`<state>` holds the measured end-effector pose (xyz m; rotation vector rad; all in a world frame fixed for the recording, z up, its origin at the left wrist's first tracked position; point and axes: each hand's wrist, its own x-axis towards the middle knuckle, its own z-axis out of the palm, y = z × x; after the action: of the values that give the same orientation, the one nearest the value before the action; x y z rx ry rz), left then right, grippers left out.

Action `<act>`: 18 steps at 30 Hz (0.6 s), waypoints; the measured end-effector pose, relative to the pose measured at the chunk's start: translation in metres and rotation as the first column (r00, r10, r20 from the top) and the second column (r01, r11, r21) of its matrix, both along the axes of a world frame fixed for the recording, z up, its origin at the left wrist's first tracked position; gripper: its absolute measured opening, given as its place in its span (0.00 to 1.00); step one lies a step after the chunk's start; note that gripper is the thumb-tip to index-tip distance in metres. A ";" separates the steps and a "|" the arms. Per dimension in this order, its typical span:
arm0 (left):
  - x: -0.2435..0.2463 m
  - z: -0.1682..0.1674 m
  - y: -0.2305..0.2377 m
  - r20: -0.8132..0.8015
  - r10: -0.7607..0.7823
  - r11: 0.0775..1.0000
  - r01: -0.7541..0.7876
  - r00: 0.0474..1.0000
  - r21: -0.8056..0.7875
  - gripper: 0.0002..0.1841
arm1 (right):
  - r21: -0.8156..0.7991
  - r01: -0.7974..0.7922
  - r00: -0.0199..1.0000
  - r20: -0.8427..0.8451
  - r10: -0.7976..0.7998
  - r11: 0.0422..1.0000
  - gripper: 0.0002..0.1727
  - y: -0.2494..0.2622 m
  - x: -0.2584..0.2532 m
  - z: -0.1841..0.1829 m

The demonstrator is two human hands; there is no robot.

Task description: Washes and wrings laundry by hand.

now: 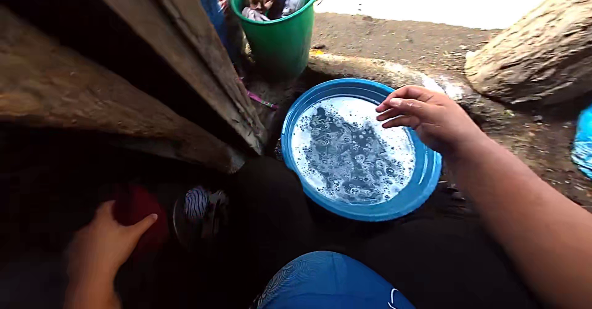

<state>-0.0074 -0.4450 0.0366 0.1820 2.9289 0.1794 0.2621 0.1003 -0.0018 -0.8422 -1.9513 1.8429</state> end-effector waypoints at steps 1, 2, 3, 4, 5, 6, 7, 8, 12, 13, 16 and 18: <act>-0.002 -0.019 0.000 0.064 0.062 0.997 -0.058 0.996 -0.058 0.48 | -0.006 0.013 1.000 0.006 -0.013 1.000 0.09 -0.001 -0.002 0.000; -0.006 -0.040 -0.004 0.133 0.100 0.993 -0.091 0.986 -0.073 0.47 | -0.003 0.025 1.000 0.012 -0.025 1.000 0.09 -0.002 -0.004 0.000; -0.009 -0.062 -0.009 0.216 0.131 0.991 -0.121 0.968 -0.058 0.45 | 0.009 0.028 0.999 0.020 -0.028 1.000 0.08 -0.005 -0.004 0.002; -0.011 -0.083 -0.014 0.301 0.158 0.987 -0.154 0.940 -0.037 0.44 | 0.031 0.019 0.999 0.028 -0.020 0.999 0.07 -0.009 -0.004 0.005; -0.011 -0.103 -0.018 0.383 0.183 0.981 -0.191 0.905 -0.016 0.43 | 0.068 -0.001 0.999 0.035 -0.001 0.998 0.07 -0.013 -0.003 0.006; -0.011 -0.122 -0.021 0.456 0.202 0.973 -0.229 0.867 0.005 0.42 | 0.112 -0.031 0.999 0.045 0.026 0.993 0.06 -0.017 -0.001 0.007; -0.012 -0.143 -0.025 0.510 0.211 0.963 -0.267 0.834 0.037 0.42 | 0.159 -0.064 0.997 0.060 0.055 0.985 0.07 -0.020 0.001 0.008; -0.012 -0.166 -0.028 0.540 0.218 0.950 -0.304 0.813 0.075 0.42 | 0.200 -0.092 0.994 0.076 0.078 0.975 0.07 -0.022 0.003 0.008; 0.014 -0.258 -0.032 0.388 0.248 0.959 -0.281 0.888 0.031 0.60 | 0.308 -0.141 0.981 0.168 0.093 0.941 0.08 -0.025 0.010 0.007; 0.026 -0.277 -0.034 0.363 0.220 0.974 -0.221 0.905 -0.039 0.65 | 0.341 -0.148 0.976 0.200 0.082 0.928 0.08 -0.026 0.011 0.009; 0.080 -0.300 -0.022 0.238 0.130 0.990 -0.140 0.963 0.024 0.63 | 0.454 -0.174 0.963 0.262 0.055 0.874 0.11 -0.028 0.018 0.021; 0.078 -0.193 0.024 0.554 0.145 0.989 -0.098 0.820 -0.114 0.45 | 0.502 -0.157 0.967 0.253 0.030 0.850 0.12 -0.028 0.023 0.029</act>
<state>0.0710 -0.4206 -0.1566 -0.0673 2.3475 0.1084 0.2854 0.0725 0.0271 -0.8193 -2.5121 1.1836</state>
